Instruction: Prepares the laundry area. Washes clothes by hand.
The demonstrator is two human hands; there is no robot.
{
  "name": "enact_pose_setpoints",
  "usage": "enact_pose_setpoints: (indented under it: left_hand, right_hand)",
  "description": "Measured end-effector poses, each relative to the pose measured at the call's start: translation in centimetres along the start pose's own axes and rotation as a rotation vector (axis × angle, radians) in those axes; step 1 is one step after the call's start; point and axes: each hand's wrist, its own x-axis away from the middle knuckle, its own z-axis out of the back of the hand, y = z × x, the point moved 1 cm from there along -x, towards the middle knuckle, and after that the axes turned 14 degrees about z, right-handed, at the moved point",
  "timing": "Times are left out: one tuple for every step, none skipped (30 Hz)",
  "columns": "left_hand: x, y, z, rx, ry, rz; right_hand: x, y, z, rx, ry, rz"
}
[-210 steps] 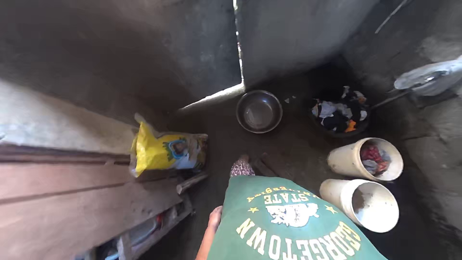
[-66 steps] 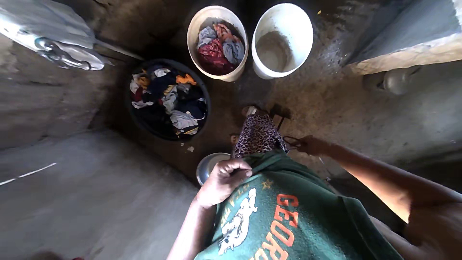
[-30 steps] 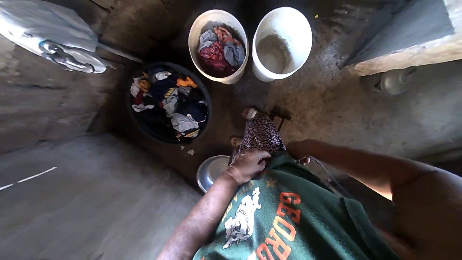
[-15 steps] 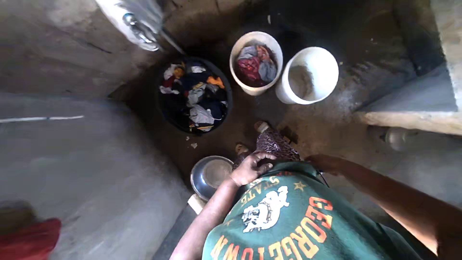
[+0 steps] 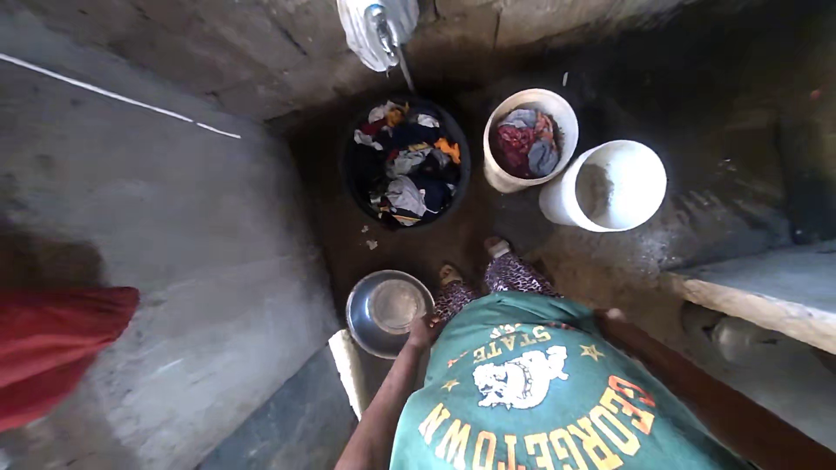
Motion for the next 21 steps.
enact_pose_setpoints:
  left_hand:
    - [-0.1,-0.8,-0.6,0.008,-0.021,0.043]
    - [-0.3,-1.5,-1.3,0.011,-0.043,0.08]
    - [-0.5,-2.0,-2.0,0.006,-0.061,0.106]
    - [-0.8,-2.3,-2.7,-0.002,-0.068,0.12]
    - [-1.2,-2.5,-3.3,-0.021,-0.064,0.126]
    - [-1.5,-2.3,-3.6,-0.053,-0.054,0.132]
    - [-1.8,-2.2,-3.9,-0.077,-0.051,0.137]
    - [-2.1,-2.2,-4.2,-0.094,-0.05,0.141]
    - [-2.4,-2.3,-4.5,-0.096,-0.042,0.14]
    - [-2.6,-2.4,-4.8,-0.08,-0.038,0.148]
    - [-2.7,-2.5,-5.0,-0.054,-0.036,0.176]
    - [-2.7,-2.6,-5.3,-0.005,-0.03,0.209]
    - [-2.7,-2.8,-5.6,0.044,-0.026,0.251]
    - [-2.8,-3.0,-5.9,0.085,-0.029,0.294]
    - [-2.8,-3.2,-6.3,0.119,-0.04,0.333]
    - [-2.9,-3.4,-6.8,0.14,-0.038,0.361]
    - [-3.0,-3.5,-7.2,0.159,-0.026,0.372]
    - [-2.9,-3.6,-7.5,0.174,-0.017,0.379]
    - [-2.8,-3.8,-7.9,0.186,-0.012,0.384]
    - [-2.5,-3.8,-8.4,0.201,-0.016,0.387]
    - [-2.2,-3.8,-8.9,0.214,-0.027,0.402]
  right_hand:
    - [-0.2,0.3,-0.5,0.041,0.018,-0.015]
    - [-0.6,0.7,-1.0,0.103,0.027,-0.038]
    - [-1.2,1.2,-1.6,0.142,0.05,-0.061]
    - [-1.7,1.4,-2.1,0.151,0.087,-0.058]
    - [-1.9,1.1,-2.4,0.15,0.11,-0.057]
    - [-2.2,0.7,-2.6,0.133,0.135,-0.044]
    - [-2.4,0.5,-2.8,0.121,0.154,-0.027]
    - [-2.5,0.7,-3.0,0.133,0.169,-0.027]
    - [-2.7,1.1,-3.2,0.148,0.167,-0.045]
    - [-2.8,1.2,-3.1,0.151,0.134,-0.081]
    - [-2.6,1.1,-2.6,0.149,0.073,-0.118]
    - [-2.4,1.0,-1.8,0.169,0.003,-0.134]
    - [-2.5,0.9,-0.8,0.228,-0.081,-0.138]
    - [-3.1,1.0,0.2,0.266,-0.148,-0.113]
    - [-4.0,1.4,1.2,0.277,-0.181,-0.095]
    - [-5.1,1.7,2.0,0.257,-0.192,-0.109]
    - [-6.2,1.6,2.7,0.231,-0.2,-0.153]
    - [-7.0,1.4,3.3,0.241,-0.219,-0.207]
    - [-7.5,1.4,3.9,0.312,-0.266,-0.239]
    - [-7.5,1.8,4.5,0.412,-0.337,-0.24]
    - [-7.3,2.3,5.2,0.495,-0.425,-0.22]
